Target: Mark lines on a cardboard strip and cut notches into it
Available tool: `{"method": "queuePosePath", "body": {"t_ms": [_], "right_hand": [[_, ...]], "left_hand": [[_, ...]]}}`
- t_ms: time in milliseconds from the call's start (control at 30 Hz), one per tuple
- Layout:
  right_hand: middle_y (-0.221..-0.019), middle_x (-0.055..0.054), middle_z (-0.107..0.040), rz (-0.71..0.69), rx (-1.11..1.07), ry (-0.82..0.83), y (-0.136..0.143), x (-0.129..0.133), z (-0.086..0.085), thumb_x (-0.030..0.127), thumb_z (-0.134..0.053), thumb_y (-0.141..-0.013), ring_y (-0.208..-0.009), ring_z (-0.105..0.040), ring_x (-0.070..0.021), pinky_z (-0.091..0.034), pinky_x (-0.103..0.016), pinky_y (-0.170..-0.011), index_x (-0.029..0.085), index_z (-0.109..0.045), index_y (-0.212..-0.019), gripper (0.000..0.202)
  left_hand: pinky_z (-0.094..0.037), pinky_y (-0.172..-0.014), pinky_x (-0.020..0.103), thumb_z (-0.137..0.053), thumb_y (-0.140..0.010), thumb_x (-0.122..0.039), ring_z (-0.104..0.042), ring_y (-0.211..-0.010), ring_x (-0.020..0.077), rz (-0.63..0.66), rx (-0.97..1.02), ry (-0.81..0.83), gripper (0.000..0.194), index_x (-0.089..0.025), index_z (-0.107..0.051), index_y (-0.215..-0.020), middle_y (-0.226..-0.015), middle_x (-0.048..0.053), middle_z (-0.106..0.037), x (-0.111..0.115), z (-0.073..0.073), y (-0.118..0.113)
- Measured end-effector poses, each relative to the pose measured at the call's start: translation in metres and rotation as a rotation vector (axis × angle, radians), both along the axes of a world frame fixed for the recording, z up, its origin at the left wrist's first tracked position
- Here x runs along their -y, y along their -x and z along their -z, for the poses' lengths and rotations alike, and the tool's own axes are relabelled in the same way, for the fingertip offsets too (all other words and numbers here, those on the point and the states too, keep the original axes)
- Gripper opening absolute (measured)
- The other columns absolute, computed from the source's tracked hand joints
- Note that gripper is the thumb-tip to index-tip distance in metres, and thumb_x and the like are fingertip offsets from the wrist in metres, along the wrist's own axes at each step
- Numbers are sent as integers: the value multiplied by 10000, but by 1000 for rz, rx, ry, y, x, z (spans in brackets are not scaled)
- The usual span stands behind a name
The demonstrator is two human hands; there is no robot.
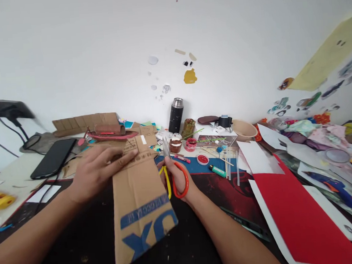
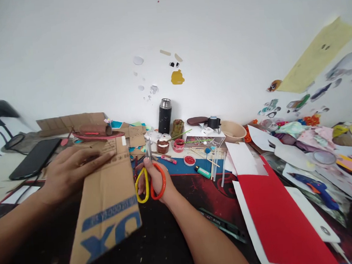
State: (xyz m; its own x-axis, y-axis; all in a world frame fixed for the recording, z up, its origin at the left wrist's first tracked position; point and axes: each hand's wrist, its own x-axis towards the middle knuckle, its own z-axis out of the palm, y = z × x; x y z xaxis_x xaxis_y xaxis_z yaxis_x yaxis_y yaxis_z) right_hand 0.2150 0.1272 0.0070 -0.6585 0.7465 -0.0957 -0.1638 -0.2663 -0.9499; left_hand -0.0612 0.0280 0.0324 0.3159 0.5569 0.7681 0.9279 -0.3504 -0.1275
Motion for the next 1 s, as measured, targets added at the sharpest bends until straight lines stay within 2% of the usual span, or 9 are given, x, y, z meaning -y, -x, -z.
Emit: {"method": "queuePosePath", "body": {"t_ms": [67,167,267,400,500,600,700,800,1000], "right_hand": [[-503,48,-621,-34,9,16,-1,-2,1,1007,-695,-841,-384,-565,-170,-457,-258,-410,226,-658,-1021,802],[-517,53,-633,-96,10,41,-2,-2,1,1000,-712,-839,-401,-597,-174,-476,-251,-417,222,-675,-1068,812],[-523,48,-638,-153,4,49,-4,3,-2,978,-797,-789,-409,-601,-160,-492,-242,-428,220,-676,-968,788],[-521,37,-624,-194,4,29,-6,9,-7,864,-877,-797,-436,-607,-152,-513,-245,-458,229,-631,-802,681],[-521,55,-602,-190,13,23,-6,12,-9,747,-903,-823,-431,-587,-149,-525,-254,-462,239,-623,-790,581],[-527,59,-599,-178,30,11,-6,13,-10,694,-882,-849,-437,-588,-156,-537,-267,-474,244,-630,-813,517],[-526,56,-595,-179,37,0,-6,14,-11,674,-864,-858,-448,-593,-161,-539,-270,-486,245,-630,-816,491],[-530,60,-591,-178,45,-6,-6,14,-13,674,-861,-857,-449,-594,-162,-544,-273,-490,250,-627,-830,485],[-544,62,-597,-176,37,-21,-5,14,-11,684,-862,-863,-443,-590,-155,-539,-267,-477,245,-629,-840,497]], "left_hand": [[-559,-1034,436,-617,-1098,-156,-741,-1099,285,-35,-107,-33,640,-471,-656,-1654,-1201,73,-844,3,6,1],[-573,-1047,477,-610,-1083,-147,-765,-1150,312,-75,-188,-71,666,-476,-647,-1661,-1222,87,-850,5,15,3],[-585,-1047,472,-591,-1087,-156,-783,-1157,306,-47,-207,-94,657,-490,-653,-1650,-1219,75,-856,5,20,3],[-564,-1070,488,-589,-1098,-131,-774,-1199,315,-38,-147,-60,677,-473,-622,-1682,-1255,79,-851,6,19,-3],[-559,-1061,476,-592,-1102,-146,-771,-1192,313,5,-101,-64,656,-475,-638,-1668,-1259,73,-849,6,17,-7],[-573,-1033,468,-581,-1111,-162,-767,-1174,307,39,-50,-49,606,-439,-667,-1643,-1247,78,-854,4,17,-6],[-577,-1051,477,-610,-1114,-167,-748,-1209,300,27,-29,-7,501,-372,-734,-1553,-1262,96,-860,3,16,-4],[-574,-1045,475,-610,-1123,-177,-732,-1214,291,27,-40,-10,416,-352,-786,-1456,-1248,94,-864,3,15,-4],[-540,-982,456,-616,-1114,-158,-718,-1139,294,57,-64,-12,540,-378,-703,-1600,-1230,88,-842,1,12,-9]]}}
